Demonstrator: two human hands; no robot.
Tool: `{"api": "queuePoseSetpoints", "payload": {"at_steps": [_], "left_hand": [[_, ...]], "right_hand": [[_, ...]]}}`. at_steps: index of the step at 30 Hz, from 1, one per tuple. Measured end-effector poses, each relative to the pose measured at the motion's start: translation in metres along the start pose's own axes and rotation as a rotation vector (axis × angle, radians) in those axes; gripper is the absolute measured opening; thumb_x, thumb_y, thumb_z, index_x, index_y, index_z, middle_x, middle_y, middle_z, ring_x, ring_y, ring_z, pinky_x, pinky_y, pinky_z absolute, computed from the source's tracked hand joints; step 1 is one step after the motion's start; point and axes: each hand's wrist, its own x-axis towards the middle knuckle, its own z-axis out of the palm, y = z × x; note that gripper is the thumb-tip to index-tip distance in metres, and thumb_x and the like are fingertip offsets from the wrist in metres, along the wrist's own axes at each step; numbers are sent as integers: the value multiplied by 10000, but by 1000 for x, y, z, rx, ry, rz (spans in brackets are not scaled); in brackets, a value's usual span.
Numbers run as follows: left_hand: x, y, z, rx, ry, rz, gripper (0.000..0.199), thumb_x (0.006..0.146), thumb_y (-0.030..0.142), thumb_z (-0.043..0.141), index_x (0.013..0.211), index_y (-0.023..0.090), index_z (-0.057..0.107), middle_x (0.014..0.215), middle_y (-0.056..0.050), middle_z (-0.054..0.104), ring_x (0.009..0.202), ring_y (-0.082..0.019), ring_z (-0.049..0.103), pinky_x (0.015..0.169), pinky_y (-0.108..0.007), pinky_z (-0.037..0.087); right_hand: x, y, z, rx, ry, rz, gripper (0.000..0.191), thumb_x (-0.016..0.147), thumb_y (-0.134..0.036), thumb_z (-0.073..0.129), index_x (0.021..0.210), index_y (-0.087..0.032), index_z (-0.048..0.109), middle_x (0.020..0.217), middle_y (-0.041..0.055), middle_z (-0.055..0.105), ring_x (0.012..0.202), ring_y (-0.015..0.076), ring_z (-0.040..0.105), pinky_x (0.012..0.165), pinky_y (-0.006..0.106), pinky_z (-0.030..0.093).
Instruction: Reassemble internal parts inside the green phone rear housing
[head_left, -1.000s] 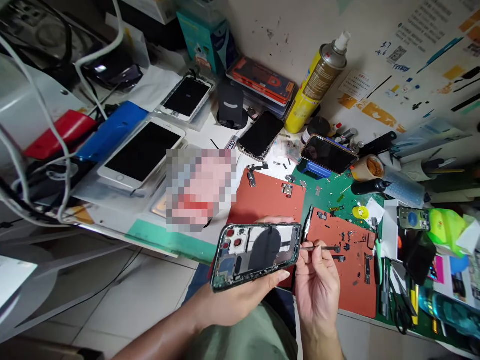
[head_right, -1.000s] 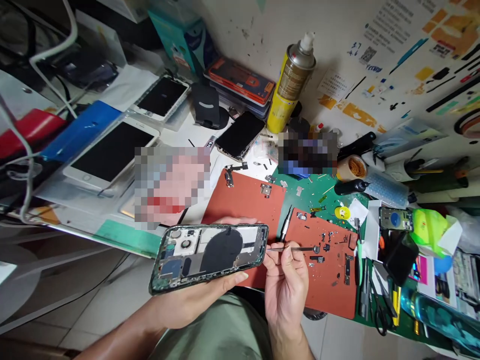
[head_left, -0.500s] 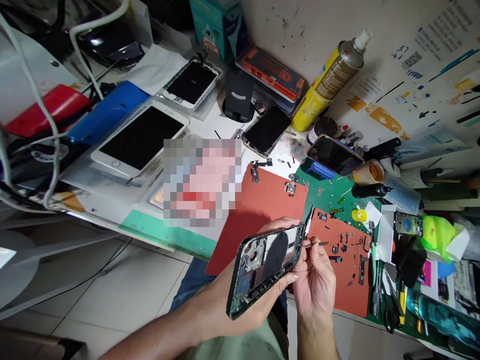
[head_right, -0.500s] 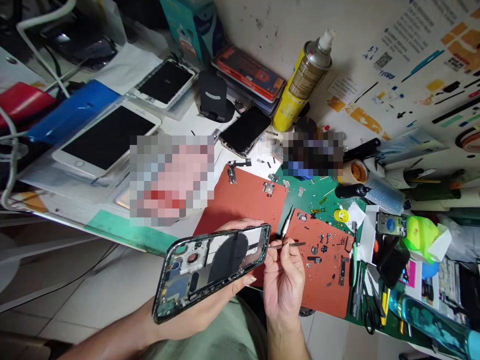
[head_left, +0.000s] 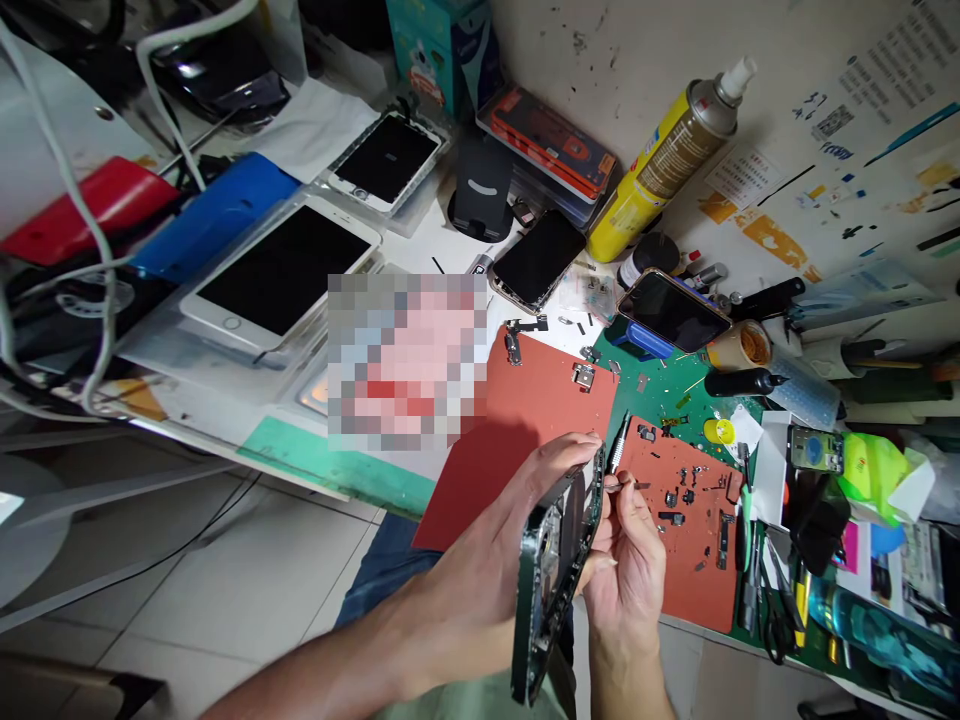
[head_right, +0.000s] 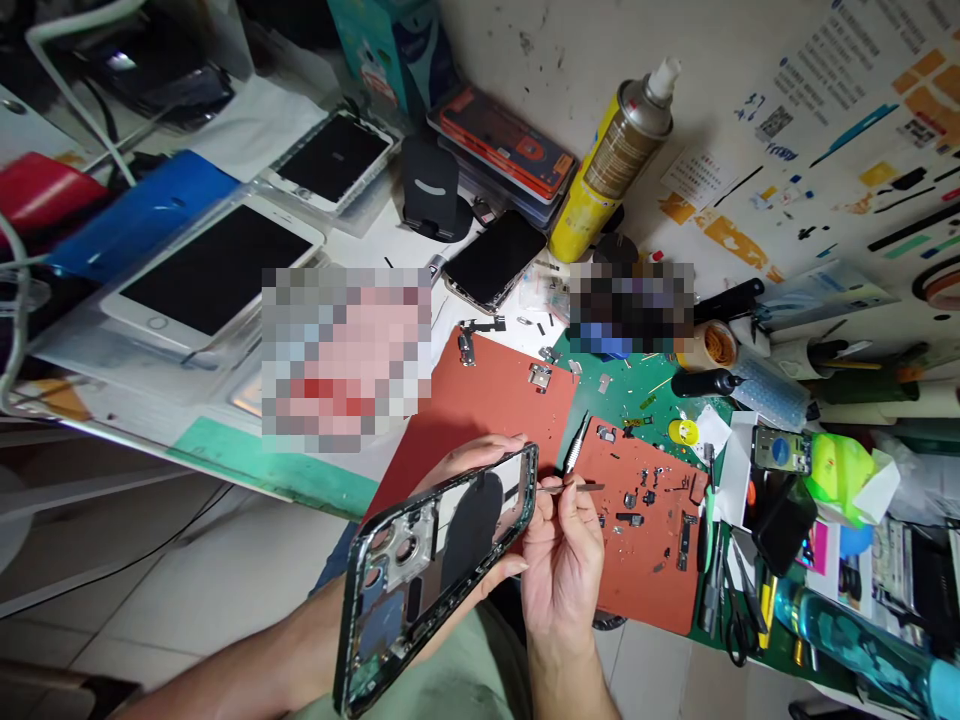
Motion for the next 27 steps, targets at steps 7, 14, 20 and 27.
{"api": "queuePoseSetpoints", "payload": {"at_steps": [7,14,20,27], "left_hand": [[-4,-6,-6,266,-118,21,917,857,76,831,1670,335,495,1722,-92,493,1632,-393,404,1396,-568,245],[-1,2,-4,212,-105,23,873,854,-13,764,1616,359,560,1679,-66,551,1600,-364,457,1375,-561,311],[3,4,-2,65,-55,0,775,820,22,805,1518,330,666,1628,-69,602,1599,-393,447,1363,-610,318],[1,1,-2,77,-26,7,781,796,20,823,1509,303,672,1614,-100,608,1594,-417,452,1360,-629,324]], "right_hand": [[0,-4,-3,-2,-49,55,154,880,-295,906,964,-229,795,956,9,807,781,125,758,633,216,647],[0,-4,0,-41,-52,63,196,858,-305,921,984,-229,792,958,9,800,733,124,743,665,252,667],[-1,-1,6,-55,-41,53,206,870,-349,908,970,-219,783,941,9,796,739,132,746,705,276,679],[-1,-3,5,-81,-77,40,202,899,-363,886,972,-212,773,947,20,795,751,138,750,713,286,691]]}}
